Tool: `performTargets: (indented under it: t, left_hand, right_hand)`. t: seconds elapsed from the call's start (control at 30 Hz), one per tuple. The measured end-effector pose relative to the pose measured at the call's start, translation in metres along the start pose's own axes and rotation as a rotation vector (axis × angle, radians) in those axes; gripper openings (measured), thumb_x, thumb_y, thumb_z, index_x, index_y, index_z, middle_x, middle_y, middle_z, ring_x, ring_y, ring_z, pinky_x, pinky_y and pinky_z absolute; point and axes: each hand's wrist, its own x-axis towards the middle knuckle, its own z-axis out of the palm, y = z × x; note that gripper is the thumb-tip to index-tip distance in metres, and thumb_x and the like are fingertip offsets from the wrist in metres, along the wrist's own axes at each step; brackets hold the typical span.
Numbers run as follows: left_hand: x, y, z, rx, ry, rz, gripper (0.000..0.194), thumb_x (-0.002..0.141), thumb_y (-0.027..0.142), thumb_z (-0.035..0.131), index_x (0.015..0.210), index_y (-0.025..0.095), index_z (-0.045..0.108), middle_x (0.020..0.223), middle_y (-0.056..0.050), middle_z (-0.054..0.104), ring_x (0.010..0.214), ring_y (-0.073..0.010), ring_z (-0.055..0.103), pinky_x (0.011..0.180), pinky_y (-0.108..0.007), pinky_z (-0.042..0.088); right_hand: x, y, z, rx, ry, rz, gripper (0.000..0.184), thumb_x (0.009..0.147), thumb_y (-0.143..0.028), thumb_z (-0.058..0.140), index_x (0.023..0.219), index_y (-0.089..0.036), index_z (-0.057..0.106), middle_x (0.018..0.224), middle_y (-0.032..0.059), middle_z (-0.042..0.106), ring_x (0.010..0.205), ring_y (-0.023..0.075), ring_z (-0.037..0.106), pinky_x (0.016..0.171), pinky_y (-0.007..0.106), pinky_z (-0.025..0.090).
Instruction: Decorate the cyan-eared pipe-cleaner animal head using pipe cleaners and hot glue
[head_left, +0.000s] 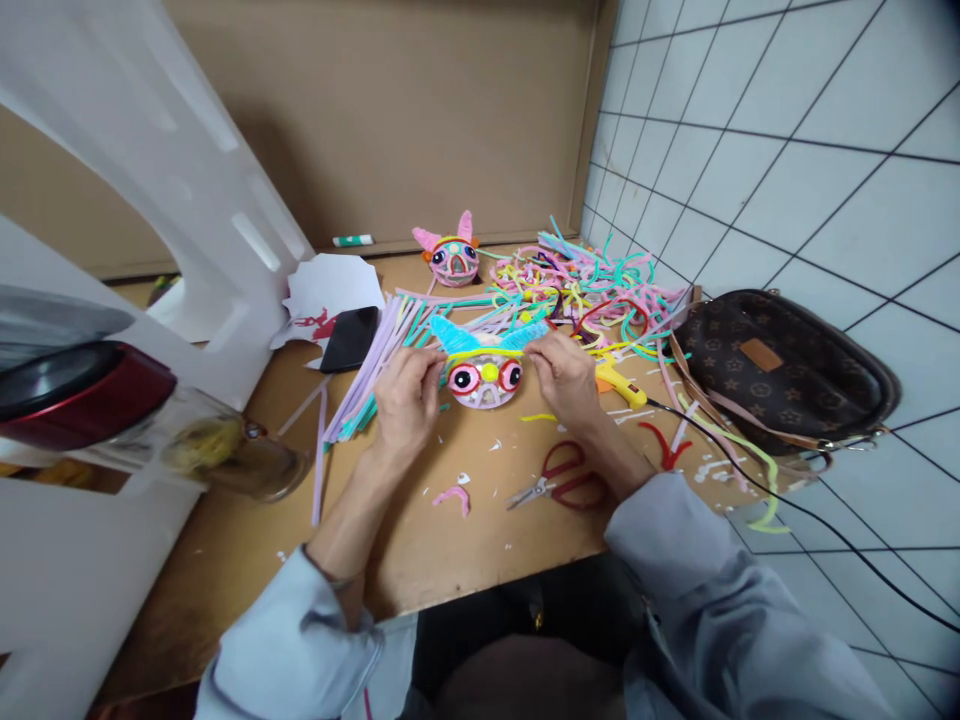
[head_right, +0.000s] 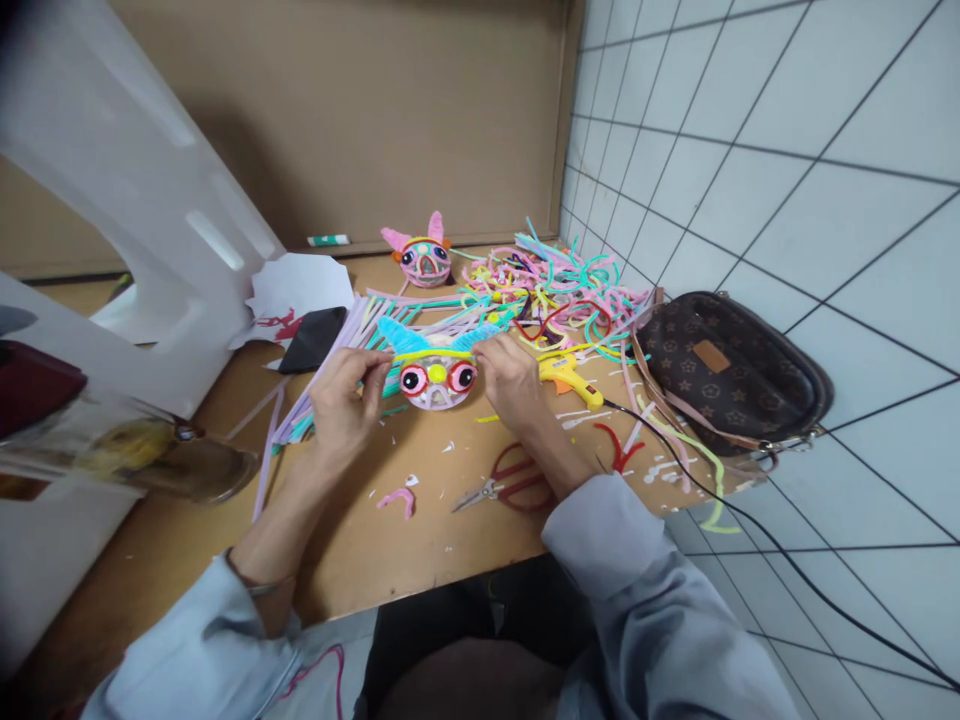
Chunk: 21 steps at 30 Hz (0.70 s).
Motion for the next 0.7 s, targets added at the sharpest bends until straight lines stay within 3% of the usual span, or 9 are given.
performTargets:
  t: [0.27,0.7]
  left_hand:
    - [-0.003,-0.005,0.003,0.034,0.01,0.068,0.013,0.098,0.023,0.054,0.096,0.018,0.066,0.094,-0.006,0.072,0.088,-0.0184,0.069,0.079,-0.031,0.054]
    - [-0.007,-0.004,0.006,-0.005,-0.018,0.015,0.013,0.097,0.021,0.054,0.092,0.018,0.065,0.09,-0.005,0.072,0.082,-0.0167,0.067,0.073,-0.029,0.052]
  right_hand:
    - [-0.002,0.005,0.008,0.103,0.052,0.022,0.023,0.094,-0.014,0.049,0.085,-0.021,0.069,0.084,0.0052,0.071,0.082,0.0197,0.065,0.077,0.031,0.051]
    - [-0.002,0.006,0.015,0.182,0.056,0.091,0.022,0.09,-0.015,0.051,0.078,-0.022,0.067,0.078,0.004,0.07,0.078,0.0198,0.064,0.076,0.032,0.049]
